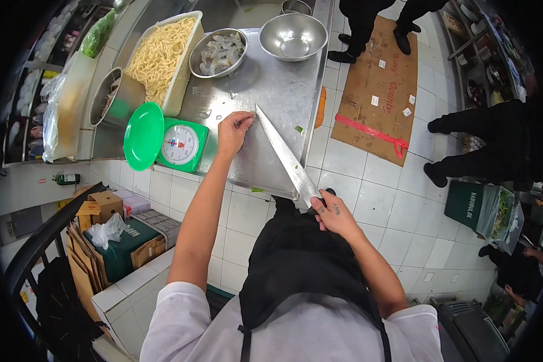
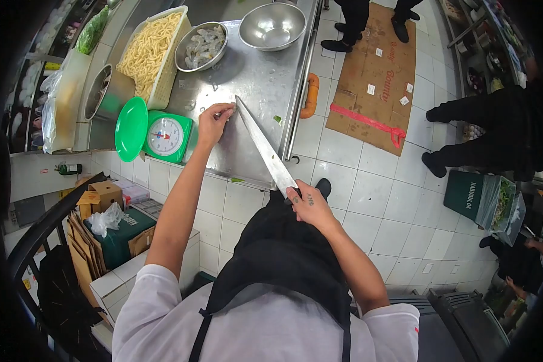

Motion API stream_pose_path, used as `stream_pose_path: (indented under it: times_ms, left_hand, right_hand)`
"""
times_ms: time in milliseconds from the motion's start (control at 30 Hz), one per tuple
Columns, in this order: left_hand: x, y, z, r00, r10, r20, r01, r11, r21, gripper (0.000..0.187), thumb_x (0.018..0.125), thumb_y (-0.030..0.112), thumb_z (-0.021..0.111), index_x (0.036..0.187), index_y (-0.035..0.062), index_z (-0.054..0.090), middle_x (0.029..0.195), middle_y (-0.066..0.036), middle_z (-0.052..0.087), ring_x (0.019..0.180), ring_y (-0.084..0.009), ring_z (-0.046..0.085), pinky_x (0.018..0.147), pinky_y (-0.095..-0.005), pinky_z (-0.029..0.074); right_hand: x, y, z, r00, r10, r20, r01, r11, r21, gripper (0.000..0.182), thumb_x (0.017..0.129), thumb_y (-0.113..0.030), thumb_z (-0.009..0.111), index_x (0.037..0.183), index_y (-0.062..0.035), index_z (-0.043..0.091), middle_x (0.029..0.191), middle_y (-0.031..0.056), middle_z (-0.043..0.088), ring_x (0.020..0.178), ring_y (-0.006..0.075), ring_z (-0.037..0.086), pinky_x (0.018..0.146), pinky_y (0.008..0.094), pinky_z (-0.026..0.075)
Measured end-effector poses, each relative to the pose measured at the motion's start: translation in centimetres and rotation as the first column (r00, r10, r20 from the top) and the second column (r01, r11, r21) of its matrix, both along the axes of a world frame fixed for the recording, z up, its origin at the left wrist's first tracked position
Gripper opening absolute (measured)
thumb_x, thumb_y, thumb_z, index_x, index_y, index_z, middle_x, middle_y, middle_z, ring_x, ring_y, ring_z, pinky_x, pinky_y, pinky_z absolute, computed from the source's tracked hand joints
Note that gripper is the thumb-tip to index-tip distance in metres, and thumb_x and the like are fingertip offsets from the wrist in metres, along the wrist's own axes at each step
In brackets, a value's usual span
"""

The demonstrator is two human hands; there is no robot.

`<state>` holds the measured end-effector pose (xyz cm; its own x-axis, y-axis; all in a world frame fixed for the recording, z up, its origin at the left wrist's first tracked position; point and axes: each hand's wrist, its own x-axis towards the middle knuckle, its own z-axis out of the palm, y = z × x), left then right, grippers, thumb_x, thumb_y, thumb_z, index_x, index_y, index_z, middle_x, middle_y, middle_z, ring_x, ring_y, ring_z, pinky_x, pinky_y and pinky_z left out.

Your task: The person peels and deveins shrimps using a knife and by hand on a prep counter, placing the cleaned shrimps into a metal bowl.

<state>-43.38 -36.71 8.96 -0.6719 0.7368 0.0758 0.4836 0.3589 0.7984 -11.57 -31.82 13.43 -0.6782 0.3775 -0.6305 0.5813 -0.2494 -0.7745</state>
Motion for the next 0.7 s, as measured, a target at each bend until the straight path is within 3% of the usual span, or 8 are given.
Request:
stream_pose_path:
  times_ms: [367,700]
  left_hand:
    - [-0.09,0.04,-0.21,1.000,-0.011,-0.020,0.011,1.000,-0.001,0.019,0.081,0.008,0.069,0.099,0.0109,0.073,0.094,0.000,0.070,0.072,-0.0085,0.057,0.063,-0.0231,0.043]
    - [0.18,0.35,0.12,0.999,0.029,-0.033,-0.030,0.999,-0.020,0.016,0.078,0.006,0.070,0.094,0.0076,0.073,0.087,-0.005,0.070,0.068,-0.0114,0.059,0.063,-0.0243,0.044]
  right_hand:
    - [0.05,0.43,-0.73,0.999,0.018,-0.030,-0.018,1.000,-0.005,0.030,0.097,-0.027,0.048,0.097,0.0018,0.053,0.059,0.0057,0.054,0.042,0.0119,0.053,0.042,0.0273,0.043]
    - [0.08,0.78,-0.84,0.997,0.062,-0.046,-0.063,0.998,-0.008,0.031,0.098,-0.029,0.047,0.100,0.0019,0.054,0.059,0.0064,0.054,0.042,0.0125,0.053,0.043,0.0279,0.043]
